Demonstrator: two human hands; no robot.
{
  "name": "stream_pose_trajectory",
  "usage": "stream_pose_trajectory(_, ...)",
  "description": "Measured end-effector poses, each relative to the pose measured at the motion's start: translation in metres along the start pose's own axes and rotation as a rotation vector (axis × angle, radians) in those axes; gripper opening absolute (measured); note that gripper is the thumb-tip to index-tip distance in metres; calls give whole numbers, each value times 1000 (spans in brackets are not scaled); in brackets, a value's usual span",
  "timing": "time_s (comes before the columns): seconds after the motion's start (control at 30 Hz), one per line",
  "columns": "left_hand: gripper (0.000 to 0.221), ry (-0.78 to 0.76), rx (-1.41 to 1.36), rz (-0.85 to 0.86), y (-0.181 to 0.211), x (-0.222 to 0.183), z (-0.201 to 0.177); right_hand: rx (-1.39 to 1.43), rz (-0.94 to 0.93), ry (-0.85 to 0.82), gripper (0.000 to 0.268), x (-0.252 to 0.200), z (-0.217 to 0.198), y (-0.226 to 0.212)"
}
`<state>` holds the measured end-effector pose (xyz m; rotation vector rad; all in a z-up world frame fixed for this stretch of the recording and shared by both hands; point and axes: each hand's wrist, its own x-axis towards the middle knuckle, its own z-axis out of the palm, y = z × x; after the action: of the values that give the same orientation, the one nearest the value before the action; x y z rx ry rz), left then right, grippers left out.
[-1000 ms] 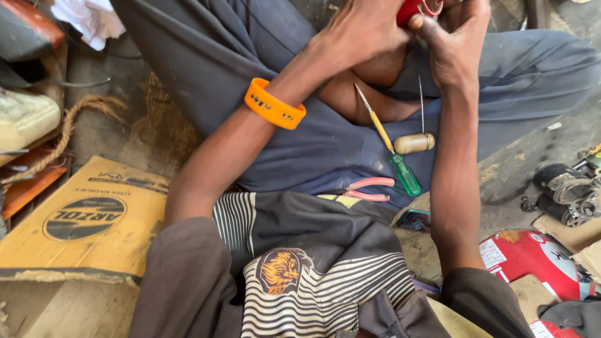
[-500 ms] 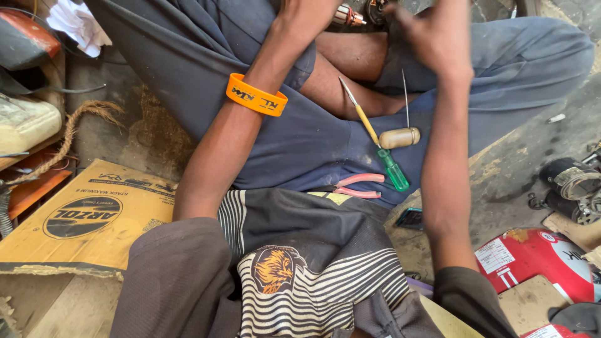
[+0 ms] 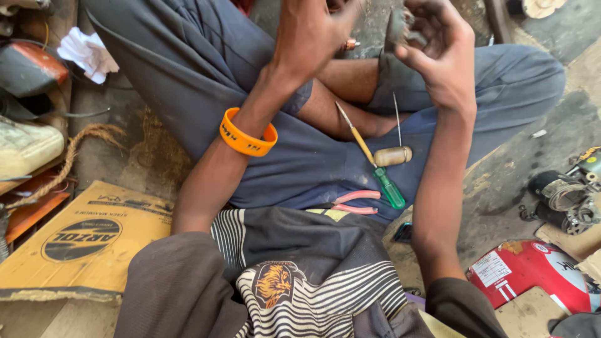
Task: The person sits on the floor and uses a screwdriver and pliers to disassemble and reassemble a small cylindrical electrical component with copper windings. They remove a red cap, manipulate internal parts, and reattach the cap.
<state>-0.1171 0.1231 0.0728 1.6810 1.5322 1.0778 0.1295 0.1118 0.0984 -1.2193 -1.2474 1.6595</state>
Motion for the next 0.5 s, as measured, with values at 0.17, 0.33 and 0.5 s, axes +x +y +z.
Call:
stream_pose_trajectory(0.17, 31, -263, -486, -115, 35, 0, -3, 336, -101, -52, 60, -10, 8, -11)
stream_pose_trajectory(0.33, 39, -208, -447, 133, 36, -3, 1, 441, -42, -1, 63, -7, 9, -10)
stream_pose_trajectory(0.5, 45, -313, -604, -38, 34, -7, 6, 502, -67, -52, 64, -6, 9, -9)
